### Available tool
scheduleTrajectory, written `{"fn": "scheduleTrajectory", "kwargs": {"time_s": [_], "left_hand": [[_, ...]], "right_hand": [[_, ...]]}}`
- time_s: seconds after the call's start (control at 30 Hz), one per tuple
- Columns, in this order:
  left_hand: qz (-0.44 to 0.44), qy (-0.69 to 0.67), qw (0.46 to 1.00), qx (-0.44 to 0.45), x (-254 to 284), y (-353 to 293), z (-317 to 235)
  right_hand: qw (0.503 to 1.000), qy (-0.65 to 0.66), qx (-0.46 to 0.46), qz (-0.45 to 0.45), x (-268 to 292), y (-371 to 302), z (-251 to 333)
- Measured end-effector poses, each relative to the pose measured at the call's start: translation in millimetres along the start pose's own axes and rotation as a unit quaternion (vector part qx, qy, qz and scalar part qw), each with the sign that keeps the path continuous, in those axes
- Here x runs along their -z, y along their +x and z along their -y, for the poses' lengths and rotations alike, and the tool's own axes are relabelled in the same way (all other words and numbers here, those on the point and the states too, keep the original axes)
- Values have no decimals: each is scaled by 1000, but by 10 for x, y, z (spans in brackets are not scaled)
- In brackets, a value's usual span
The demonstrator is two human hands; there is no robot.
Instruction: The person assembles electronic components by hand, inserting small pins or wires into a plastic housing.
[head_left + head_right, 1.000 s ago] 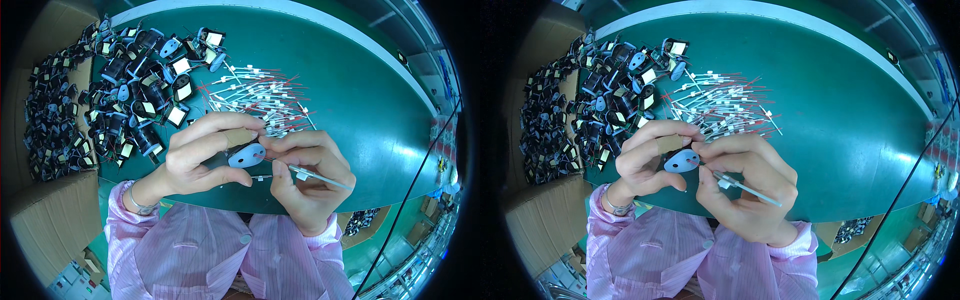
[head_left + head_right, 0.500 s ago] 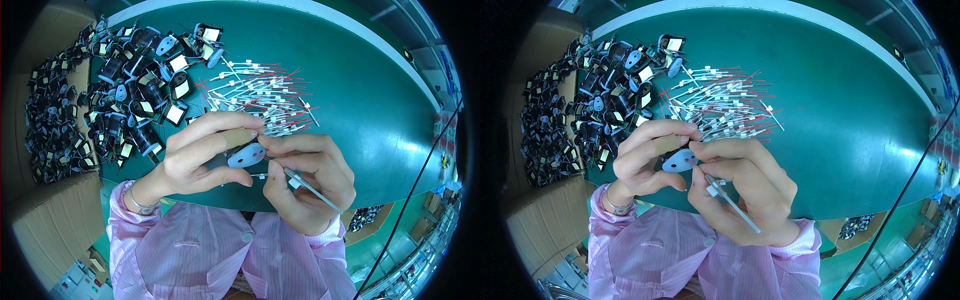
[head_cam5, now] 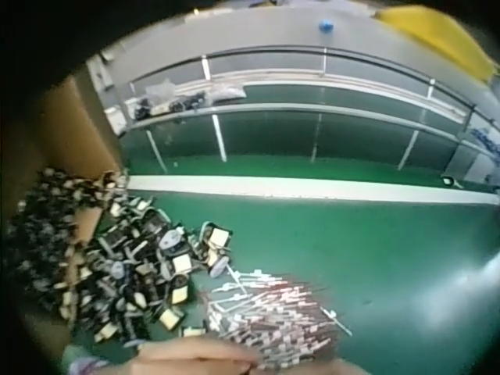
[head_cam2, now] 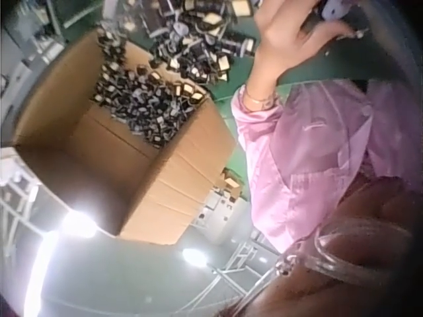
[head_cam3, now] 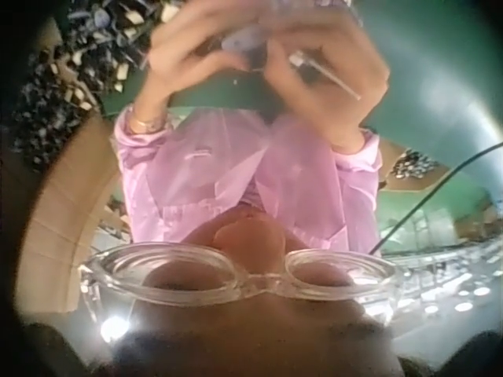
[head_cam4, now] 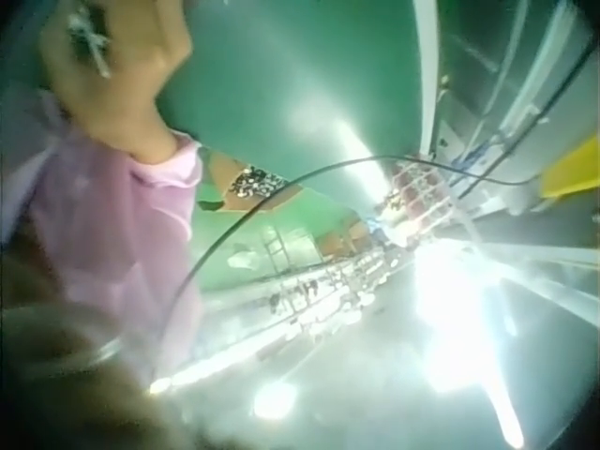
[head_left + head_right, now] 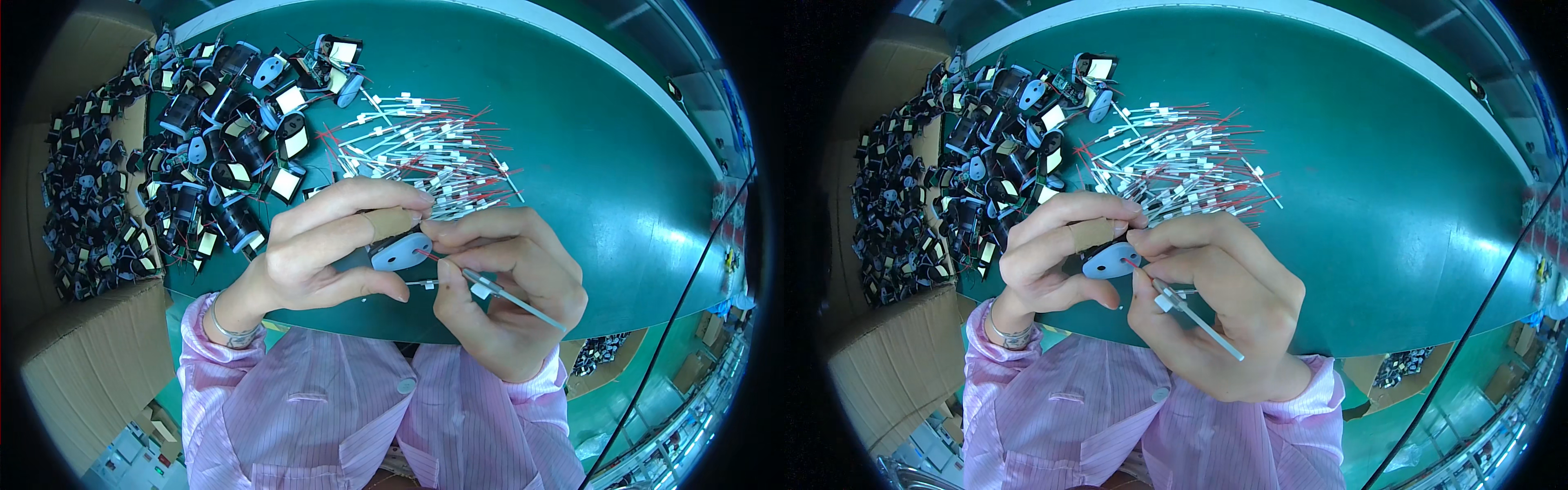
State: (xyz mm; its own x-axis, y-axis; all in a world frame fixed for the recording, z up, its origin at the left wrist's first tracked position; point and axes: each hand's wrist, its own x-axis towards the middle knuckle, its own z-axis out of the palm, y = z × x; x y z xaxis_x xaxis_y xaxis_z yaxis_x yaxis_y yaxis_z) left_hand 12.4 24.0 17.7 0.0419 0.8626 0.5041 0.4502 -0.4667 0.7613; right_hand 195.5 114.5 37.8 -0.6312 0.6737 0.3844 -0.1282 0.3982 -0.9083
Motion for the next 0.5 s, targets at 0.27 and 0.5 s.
{"fn": "scheduleTrajectory", "kwargs": {"time_s": [0.27,0.5], "left_hand": [[15,-4,1000,7,7,16,11],[15,-7,1000,9,19,12,4]], "right_hand": [[1000,6,-1,9,23,-1,-30],[1000,-11,21,12,23,2,-24]]}}
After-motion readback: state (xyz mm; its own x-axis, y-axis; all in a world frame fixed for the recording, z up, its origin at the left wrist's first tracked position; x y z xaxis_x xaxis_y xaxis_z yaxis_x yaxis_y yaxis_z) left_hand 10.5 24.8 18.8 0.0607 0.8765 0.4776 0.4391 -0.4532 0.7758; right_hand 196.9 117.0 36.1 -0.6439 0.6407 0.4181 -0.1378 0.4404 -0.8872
